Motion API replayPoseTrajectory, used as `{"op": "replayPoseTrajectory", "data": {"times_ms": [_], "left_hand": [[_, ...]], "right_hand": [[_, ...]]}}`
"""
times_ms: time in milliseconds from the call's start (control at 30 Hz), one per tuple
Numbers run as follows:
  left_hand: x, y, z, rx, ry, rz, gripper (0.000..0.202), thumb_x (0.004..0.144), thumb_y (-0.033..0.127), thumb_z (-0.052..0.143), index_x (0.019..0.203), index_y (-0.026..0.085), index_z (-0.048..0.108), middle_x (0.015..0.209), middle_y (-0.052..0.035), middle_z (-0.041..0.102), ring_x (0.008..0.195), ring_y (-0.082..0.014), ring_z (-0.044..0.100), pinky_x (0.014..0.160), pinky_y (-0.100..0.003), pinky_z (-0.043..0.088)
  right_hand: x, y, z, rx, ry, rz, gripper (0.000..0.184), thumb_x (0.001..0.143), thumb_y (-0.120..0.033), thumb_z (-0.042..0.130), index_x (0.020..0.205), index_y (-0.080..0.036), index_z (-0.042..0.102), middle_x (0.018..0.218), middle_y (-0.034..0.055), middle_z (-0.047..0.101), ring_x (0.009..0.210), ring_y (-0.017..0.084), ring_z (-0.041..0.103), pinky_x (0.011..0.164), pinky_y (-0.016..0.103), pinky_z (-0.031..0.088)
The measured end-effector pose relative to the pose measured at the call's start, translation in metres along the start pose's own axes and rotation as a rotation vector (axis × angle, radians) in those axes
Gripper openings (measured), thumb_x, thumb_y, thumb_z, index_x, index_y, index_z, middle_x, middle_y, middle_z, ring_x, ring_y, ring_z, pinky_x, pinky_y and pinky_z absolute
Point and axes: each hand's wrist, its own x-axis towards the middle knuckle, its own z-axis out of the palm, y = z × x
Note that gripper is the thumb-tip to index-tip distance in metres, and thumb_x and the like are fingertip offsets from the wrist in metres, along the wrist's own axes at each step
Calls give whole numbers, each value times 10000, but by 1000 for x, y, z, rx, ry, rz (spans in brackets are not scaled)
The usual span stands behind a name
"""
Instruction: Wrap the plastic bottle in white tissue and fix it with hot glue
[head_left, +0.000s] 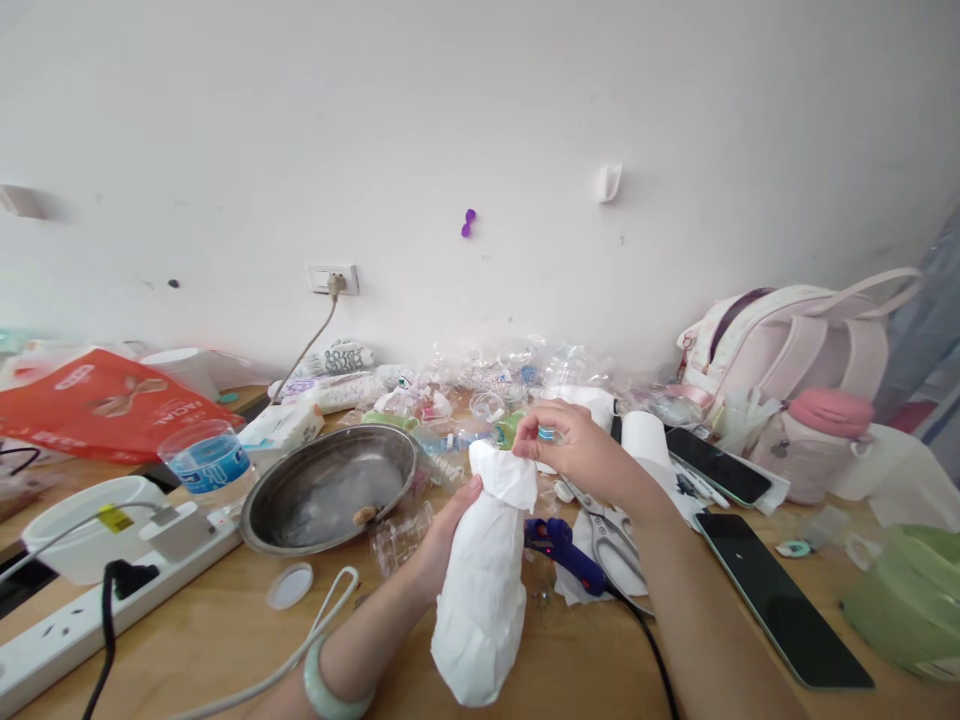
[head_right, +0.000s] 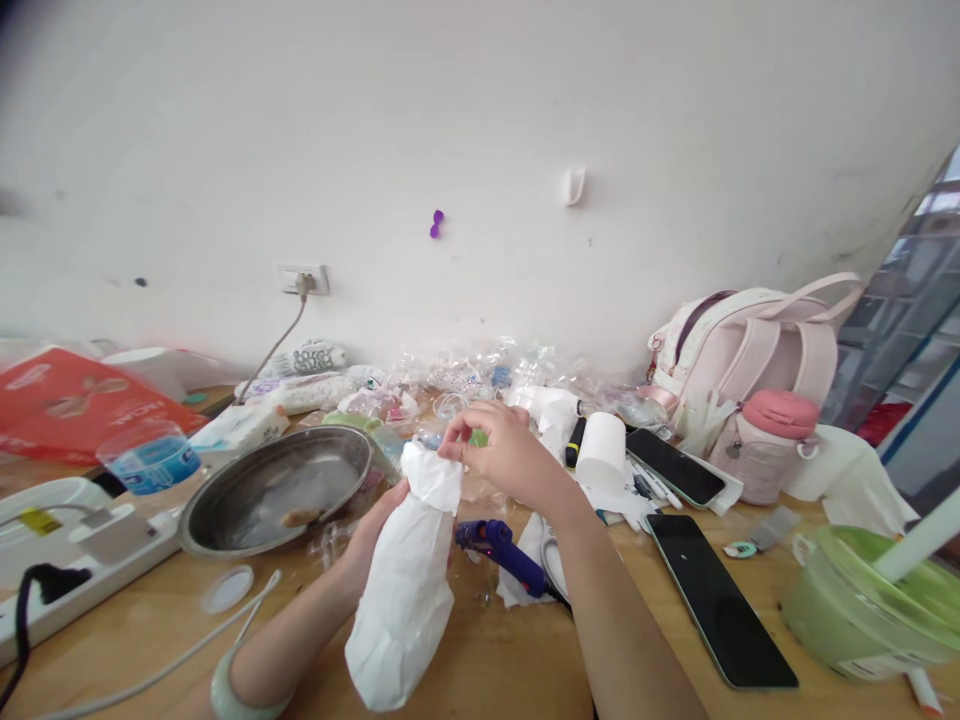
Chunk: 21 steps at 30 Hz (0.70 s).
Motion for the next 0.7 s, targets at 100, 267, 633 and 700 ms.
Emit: {"op": "replayPoseTrajectory", "data": {"times_ms": [100, 267, 633, 700], "left_hand": [[3, -2, -2, -24, -13, 21, 411, 668, 516, 665, 725, 109, 689, 596, -67, 650, 514, -154, 562, 521, -268, 414], [5, -6, -4, -27, -20, 53, 395, 741, 490, 614, 787, 107, 699, 620, -68, 666, 512, -148, 573, 516, -258, 426], [4, -8, 7, 25, 41, 63, 418, 678, 501, 678, 831, 113, 699, 577, -38, 646, 484, -129, 536, 482, -243, 398], [4, -6, 8, 48, 61, 112, 411, 685, 493, 676, 849, 117, 697, 573, -28, 641, 478, -118, 518, 484, -238, 383]], "right_hand": [[-2, -3, -1, -155, 4, -30, 162, 851, -251, 589, 696, -223, 627, 832, 3, 602, 941, 199, 531, 947, 431, 293], [-5, -3, -5, -191, -67, -35, 179, 873, -246, 557, 707, -216, 619, 850, 10, 604, 953, 200, 528, 966, 441, 270], [0, 7, -5, -104, -164, -5, 171, 807, -212, 614, 637, -194, 626, 773, -6, 602, 827, 173, 557, 840, 352, 339], [0, 7, -6, -53, -134, 69, 118, 766, -236, 653, 656, -195, 652, 778, -4, 616, 793, 168, 566, 774, 316, 369]]}}
